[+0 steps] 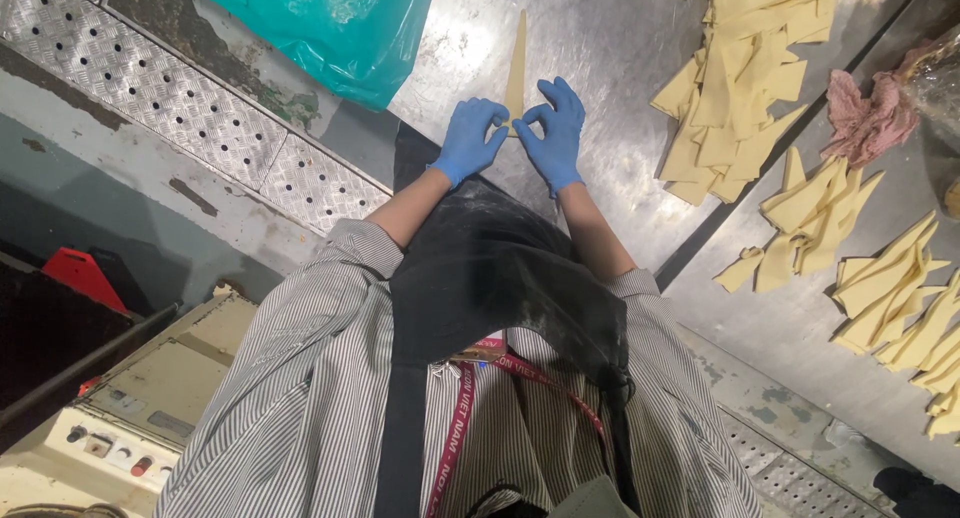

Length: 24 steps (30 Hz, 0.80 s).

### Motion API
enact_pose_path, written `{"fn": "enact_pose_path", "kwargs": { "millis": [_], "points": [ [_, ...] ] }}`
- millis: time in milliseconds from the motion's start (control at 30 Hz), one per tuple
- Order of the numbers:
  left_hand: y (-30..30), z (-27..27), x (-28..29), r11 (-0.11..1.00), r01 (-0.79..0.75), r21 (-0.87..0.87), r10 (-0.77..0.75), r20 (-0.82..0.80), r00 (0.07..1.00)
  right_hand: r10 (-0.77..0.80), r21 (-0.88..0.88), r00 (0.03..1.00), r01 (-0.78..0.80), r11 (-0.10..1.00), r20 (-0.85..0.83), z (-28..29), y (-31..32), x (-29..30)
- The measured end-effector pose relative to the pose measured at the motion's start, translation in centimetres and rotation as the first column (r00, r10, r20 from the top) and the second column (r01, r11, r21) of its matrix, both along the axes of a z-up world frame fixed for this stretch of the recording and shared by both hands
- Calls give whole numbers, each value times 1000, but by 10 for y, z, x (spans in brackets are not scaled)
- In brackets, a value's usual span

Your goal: Rolling triangular dough pieces into croissants on a bakery workbench.

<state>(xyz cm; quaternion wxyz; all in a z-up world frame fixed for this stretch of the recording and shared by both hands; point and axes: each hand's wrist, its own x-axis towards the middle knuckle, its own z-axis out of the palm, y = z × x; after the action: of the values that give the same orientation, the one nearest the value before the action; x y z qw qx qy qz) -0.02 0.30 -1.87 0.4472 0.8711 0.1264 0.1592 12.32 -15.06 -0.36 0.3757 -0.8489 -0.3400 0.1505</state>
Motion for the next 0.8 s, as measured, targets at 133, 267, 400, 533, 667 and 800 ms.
{"fn": "enact_pose_path", "kwargs": {
  "millis": [133,267,400,533,667,800],
  "points": [
    [0,1,6,997,-38,-69,34,-56,998,117,55,993,-118,991,26,3,3,2],
    [0,2,9,999,-12,-42,12,5,1000,59,3,997,-59,998,58,-2,8,7],
    [5,3,17,998,-49,-48,48,-7,999,72,70,996,-76,995,53,-2,10,10],
    [9,2,25,999,-33,-23,33,-25,999,93,28,994,-95,995,64,-5,16,16],
    [11,10,31,1000,-9,-17,9,-7,1000,44,41,997,-47,998,63,-3,20,19],
    [18,9,42,998,-47,-47,50,75,996,94,62,992,-100,993,87,-11,20,25]
  ]
}}
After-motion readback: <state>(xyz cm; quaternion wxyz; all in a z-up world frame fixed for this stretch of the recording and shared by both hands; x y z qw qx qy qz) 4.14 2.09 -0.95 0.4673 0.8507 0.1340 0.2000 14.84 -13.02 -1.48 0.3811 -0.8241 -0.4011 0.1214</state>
